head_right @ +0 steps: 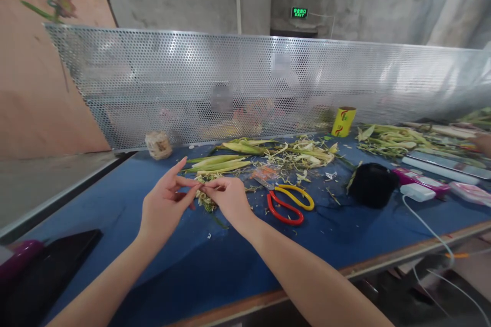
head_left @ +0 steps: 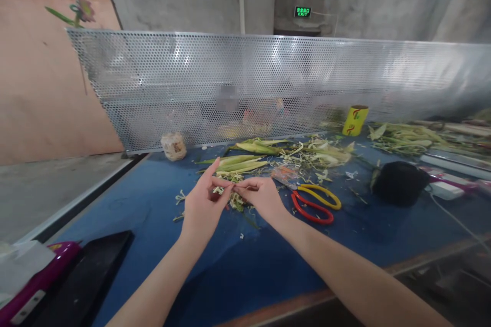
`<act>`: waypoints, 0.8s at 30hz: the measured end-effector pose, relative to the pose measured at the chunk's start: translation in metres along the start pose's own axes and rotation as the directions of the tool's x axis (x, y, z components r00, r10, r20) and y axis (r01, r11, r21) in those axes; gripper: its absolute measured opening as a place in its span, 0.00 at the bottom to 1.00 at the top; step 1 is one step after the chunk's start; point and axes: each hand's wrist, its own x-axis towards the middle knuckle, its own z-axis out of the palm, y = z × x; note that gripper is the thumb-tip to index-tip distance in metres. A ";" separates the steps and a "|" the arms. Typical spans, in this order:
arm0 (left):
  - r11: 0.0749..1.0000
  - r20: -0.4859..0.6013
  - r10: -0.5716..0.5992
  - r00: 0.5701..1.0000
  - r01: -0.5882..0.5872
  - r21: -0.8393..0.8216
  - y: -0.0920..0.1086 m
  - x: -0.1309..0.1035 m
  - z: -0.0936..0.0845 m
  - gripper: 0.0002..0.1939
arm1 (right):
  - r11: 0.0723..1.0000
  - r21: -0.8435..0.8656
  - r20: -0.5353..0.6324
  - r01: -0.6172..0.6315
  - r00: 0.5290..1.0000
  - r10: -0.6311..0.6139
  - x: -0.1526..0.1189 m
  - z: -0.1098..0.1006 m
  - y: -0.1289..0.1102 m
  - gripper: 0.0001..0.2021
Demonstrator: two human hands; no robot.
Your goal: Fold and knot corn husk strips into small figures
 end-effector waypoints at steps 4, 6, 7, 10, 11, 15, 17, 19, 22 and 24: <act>0.999 -0.027 -0.010 1.000 0.011 0.032 -0.004 0.000 -0.001 0.32 | 0.999 -0.035 -0.044 0.022 0.999 -0.024 -0.001 -0.002 -0.002 0.06; 0.999 -0.027 -0.043 0.999 0.043 -0.008 -0.004 0.002 -0.001 0.33 | 0.996 -0.046 -0.062 0.082 0.994 -0.084 -0.001 -0.003 -0.003 0.05; 0.998 -0.027 -0.059 0.998 0.058 -0.037 -0.003 0.003 -0.001 0.33 | 0.991 -0.054 -0.069 0.119 0.990 -0.123 -0.001 -0.004 -0.003 0.05; 0.984 -0.023 -0.109 0.994 0.105 -0.142 0.001 0.005 -0.002 0.35 | 0.960 -0.083 -0.063 0.266 0.960 -0.272 -0.002 -0.005 -0.003 0.04; 0.978 -0.017 -0.121 0.993 0.116 -0.172 0.003 0.005 -0.002 0.36 | 0.938 -0.103 -0.047 0.331 0.940 -0.337 -0.003 -0.005 -0.004 0.03; 0.961 0.025 -0.139 0.990 0.141 -0.238 0.009 0.004 -0.002 0.35 | 0.710 -0.245 0.123 0.661 0.747 -0.653 -0.005 -0.009 -0.004 0.04; 0.957 0.050 -0.149 0.988 0.156 -0.243 0.009 0.004 -0.002 0.34 | 0.543 -0.329 0.238 0.772 0.625 -0.744 -0.005 -0.014 -0.005 0.06; 0.960 0.067 -0.149 0.987 0.161 -0.231 0.007 0.004 -0.001 0.33 | 0.395 -0.434 0.360 0.810 0.557 -0.748 -0.004 -0.020 -0.006 0.08; 0.973 0.091 -0.135 0.987 0.149 -0.178 0.001 0.006 0.000 0.31 | 0.210 -0.581 0.516 0.787 0.555 -0.652 0.000 -0.028 -0.007 0.10; 0.983 0.094 -0.132 0.987 0.143 -0.118 -0.002 0.006 0.000 0.29 | 0.130 -0.624 0.555 0.770 0.555 -0.619 0.004 -0.032 -0.006 0.11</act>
